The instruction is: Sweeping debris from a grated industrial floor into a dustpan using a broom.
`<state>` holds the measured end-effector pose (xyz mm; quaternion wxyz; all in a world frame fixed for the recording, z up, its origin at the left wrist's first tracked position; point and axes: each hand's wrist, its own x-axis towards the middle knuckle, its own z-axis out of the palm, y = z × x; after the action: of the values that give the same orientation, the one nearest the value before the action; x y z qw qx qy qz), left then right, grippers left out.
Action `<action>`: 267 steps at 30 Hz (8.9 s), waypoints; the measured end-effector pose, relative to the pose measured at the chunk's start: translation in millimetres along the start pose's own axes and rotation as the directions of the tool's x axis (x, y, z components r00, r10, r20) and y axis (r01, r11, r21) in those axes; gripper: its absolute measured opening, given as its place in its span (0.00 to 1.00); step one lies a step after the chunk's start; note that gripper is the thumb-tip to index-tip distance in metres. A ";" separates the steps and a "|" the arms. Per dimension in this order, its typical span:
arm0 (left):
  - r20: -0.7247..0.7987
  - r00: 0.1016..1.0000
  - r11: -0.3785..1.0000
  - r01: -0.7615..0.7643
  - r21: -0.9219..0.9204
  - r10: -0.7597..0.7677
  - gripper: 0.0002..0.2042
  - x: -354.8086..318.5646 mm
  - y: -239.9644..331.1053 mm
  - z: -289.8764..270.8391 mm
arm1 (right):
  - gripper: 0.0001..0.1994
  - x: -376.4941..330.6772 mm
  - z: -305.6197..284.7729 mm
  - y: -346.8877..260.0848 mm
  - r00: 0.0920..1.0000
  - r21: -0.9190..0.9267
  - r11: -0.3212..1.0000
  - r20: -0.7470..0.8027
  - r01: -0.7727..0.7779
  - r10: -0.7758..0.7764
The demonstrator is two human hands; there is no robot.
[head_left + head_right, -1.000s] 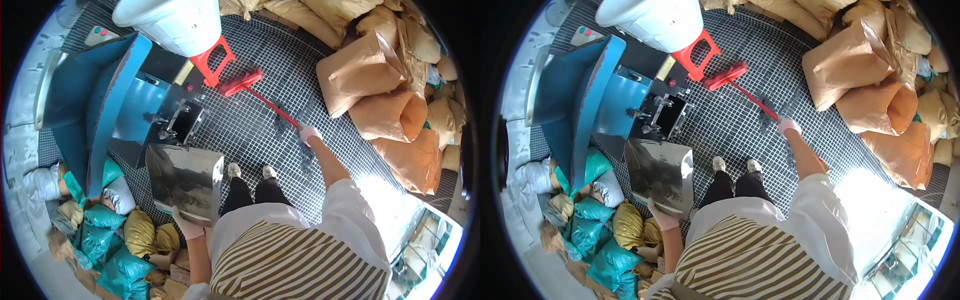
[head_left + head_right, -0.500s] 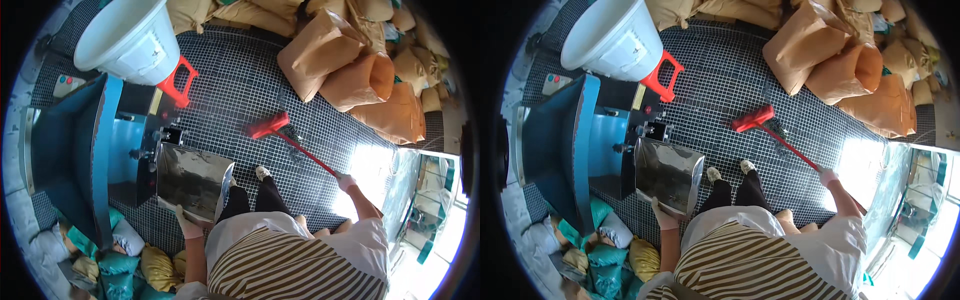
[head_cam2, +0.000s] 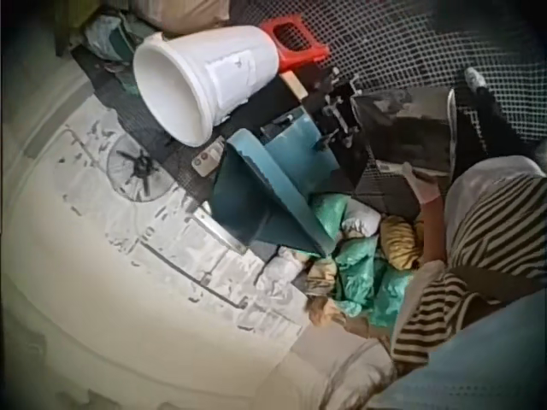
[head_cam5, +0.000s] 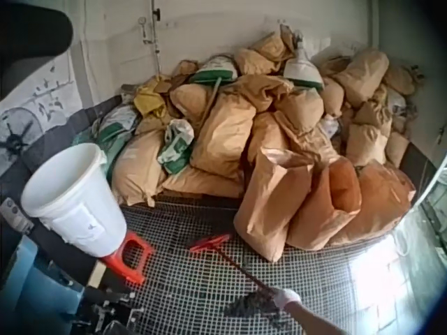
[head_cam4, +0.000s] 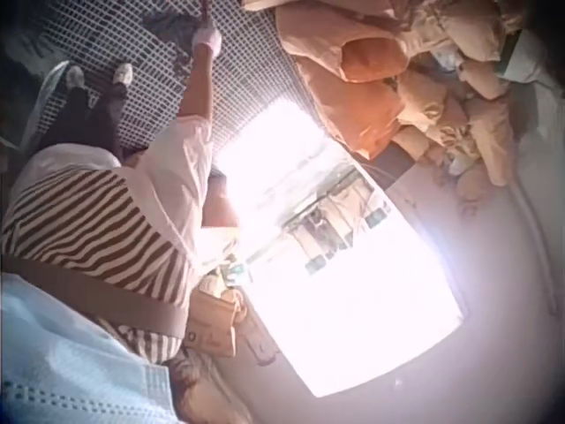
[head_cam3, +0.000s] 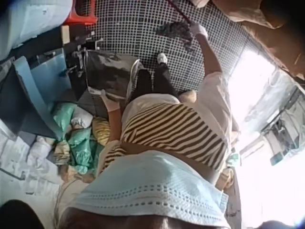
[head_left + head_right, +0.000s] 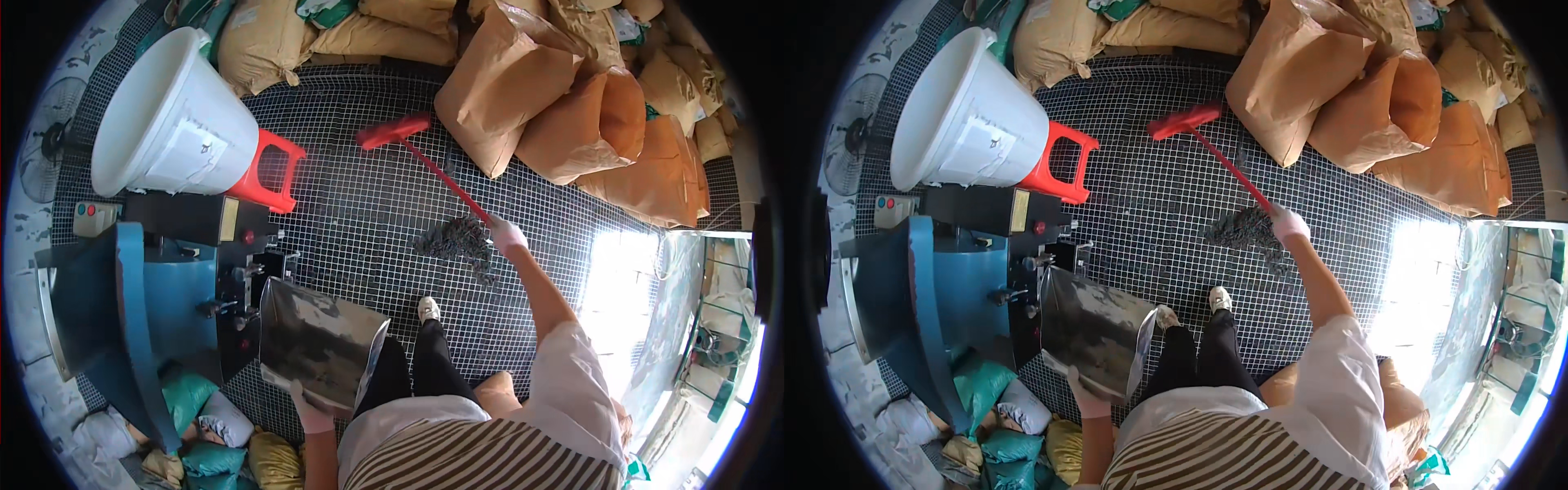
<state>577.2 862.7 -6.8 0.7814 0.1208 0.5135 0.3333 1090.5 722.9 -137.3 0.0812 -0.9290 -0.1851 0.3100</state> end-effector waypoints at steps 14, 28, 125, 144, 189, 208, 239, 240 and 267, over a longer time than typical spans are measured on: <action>0.001 1.000 0.999 -0.010 -0.033 0.010 0.28 8.6 -23.1 69.0 | 0.26 -155.7 20.4 179.3 0.947 -0.222 0.965 0.255 -0.137 0.193; 0.035 0.999 0.992 0.008 -0.124 -0.004 0.19 31.9 -22.4 87.7 | 0.17 -203.4 -30.9 121.4 0.973 -0.076 0.986 0.165 -0.149 0.160; -0.985 0.171 0.189 -0.969 -0.162 0.029 0.36 6.2 -258.4 434.4 | 0.28 278.0 -404.3 -448.3 0.169 -0.168 -0.414 0.985 0.895 -0.034; -0.897 -0.397 0.336 -0.886 0.319 -0.195 0.30 33.3 -205.0 585.4 | 0.18 363.6 -459.8 -607.8 0.108 -0.123 -0.804 0.991 0.582 -0.073; -0.745 0.447 0.302 -0.893 -0.335 0.495 0.31 373.7 193.5 633.6 | 0.19 557.3 -279.6 -686.9 0.274 -0.115 0.298 0.772 0.948 -0.574; -0.724 0.690 0.342 -0.686 -0.643 0.022 0.30 488.8 287.0 446.6 | 0.21 464.8 111.3 -1089.2 0.342 -0.291 0.188 0.699 0.938 -0.628; -0.708 0.703 0.447 -0.654 -0.610 0.064 0.31 636.2 555.7 412.1 | 0.23 630.9 42.6 -1160.9 0.493 -0.212 0.470 0.602 0.857 -0.628; -0.702 0.709 0.432 -0.653 -0.622 0.061 0.31 633.1 557.0 409.5 | 0.24 626.9 15.6 -1135.6 0.461 -0.271 0.376 0.589 0.886 -0.664; -0.758 0.652 0.457 -0.676 -0.578 0.004 0.31 611.3 520.8 385.6 | 0.24 582.4 115.8 -1197.6 0.436 -0.148 0.452 0.632 0.880 -0.641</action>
<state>864.1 1706.1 -0.7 0.4083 -0.2816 0.4919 0.7155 1099.2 2056.5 -229.1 -0.0552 -0.6103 -0.6785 0.4051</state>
